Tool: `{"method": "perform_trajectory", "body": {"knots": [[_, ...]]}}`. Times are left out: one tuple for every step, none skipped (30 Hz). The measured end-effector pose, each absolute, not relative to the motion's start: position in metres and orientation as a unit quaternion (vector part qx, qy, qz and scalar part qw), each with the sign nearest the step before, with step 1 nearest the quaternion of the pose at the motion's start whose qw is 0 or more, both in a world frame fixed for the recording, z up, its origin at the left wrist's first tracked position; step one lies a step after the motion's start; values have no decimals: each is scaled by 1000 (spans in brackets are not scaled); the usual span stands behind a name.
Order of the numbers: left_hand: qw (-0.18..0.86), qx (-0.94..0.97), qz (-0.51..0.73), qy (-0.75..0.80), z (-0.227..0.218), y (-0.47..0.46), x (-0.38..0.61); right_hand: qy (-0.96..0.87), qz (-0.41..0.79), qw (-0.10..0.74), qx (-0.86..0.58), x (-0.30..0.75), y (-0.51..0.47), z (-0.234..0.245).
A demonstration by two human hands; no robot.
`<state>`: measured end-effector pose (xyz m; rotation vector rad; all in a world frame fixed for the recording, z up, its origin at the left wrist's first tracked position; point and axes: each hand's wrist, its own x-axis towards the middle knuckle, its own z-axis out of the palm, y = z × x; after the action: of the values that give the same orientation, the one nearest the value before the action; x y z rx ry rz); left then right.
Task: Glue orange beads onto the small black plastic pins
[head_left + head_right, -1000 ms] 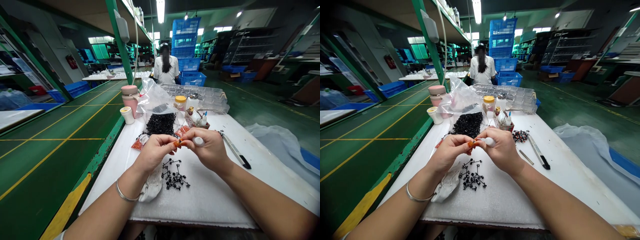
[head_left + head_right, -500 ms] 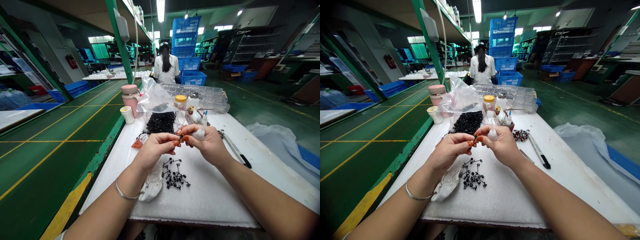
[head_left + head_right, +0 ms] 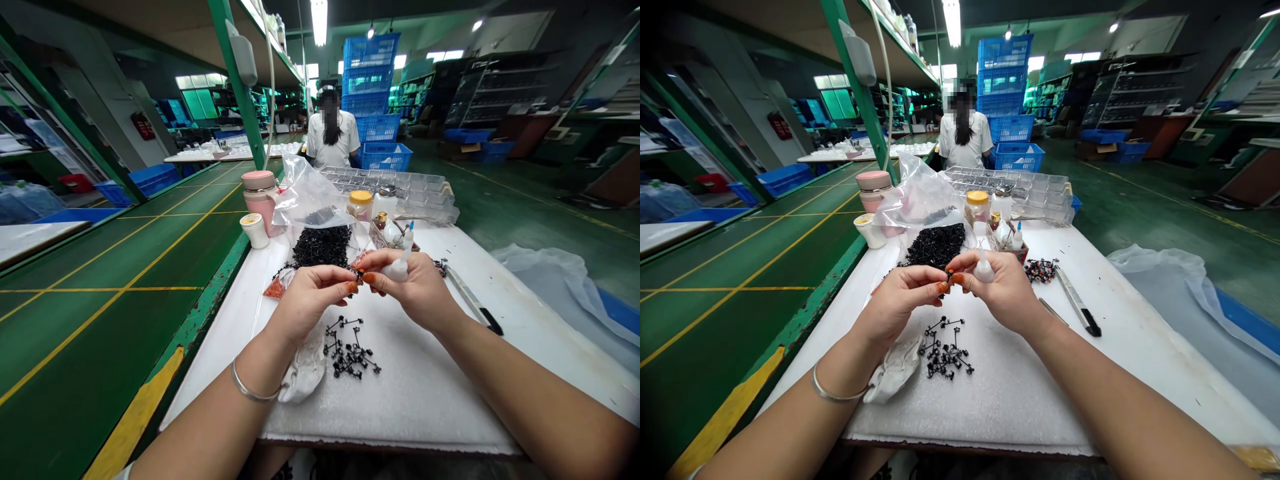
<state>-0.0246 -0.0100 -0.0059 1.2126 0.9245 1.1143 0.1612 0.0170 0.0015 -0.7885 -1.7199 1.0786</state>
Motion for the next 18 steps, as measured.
{"method": "perform_trajectory", "body": {"knots": [[571,527,483,405,-5,-10,-24,-700,437,464,-322,162,17,1],[552,535,489,413,-5,-10,-25,-700,435,464,-323,162,17,1],[530,547,493,420,-5,-10,-25,-702,434,463,-325,162,17,0],[505,560,498,428,-5,-10,-25,-703,432,461,-327,163,18,0],[478,575,501,435,-5,-10,-25,-705,429,460,-328,163,18,-1],[453,589,502,443,-5,-11,-26,-707,426,459,-329,163,18,-1],[429,601,502,449,-5,-11,-26,-709,423,458,-330,163,18,-1],[410,610,502,455,-5,-11,-26,-712,418,457,-331,162,18,-1],[392,617,503,461,-5,-12,-26,-714,413,457,-334,162,18,-1],[376,623,504,465,-4,-12,-25,-716,408,456,-336,161,18,-1],[361,629,505,468,-4,-12,-25,-718,403,455,-338,161,17,-1],[346,635,507,469,-3,-13,-24,-720,398,455,-340,160,17,-1],[332,642,508,469,-3,-13,-24,-722,392,456,-341,160,17,-1],[319,648,509,469,-3,-13,-24,-725,387,456,-342,160,16,-2],[308,653,510,469,-3,-13,-23,-728,381,455,-343,160,16,-2],[299,656,510,469,-4,-13,-23,-730,376,456,-343,160,16,-3],[292,659,510,470,-4,-13,-23,-732,371,456,-343,160,16,-3],[288,660,510,471,-4,-13,-23,-734,367,458,-343,160,16,-4]]}}
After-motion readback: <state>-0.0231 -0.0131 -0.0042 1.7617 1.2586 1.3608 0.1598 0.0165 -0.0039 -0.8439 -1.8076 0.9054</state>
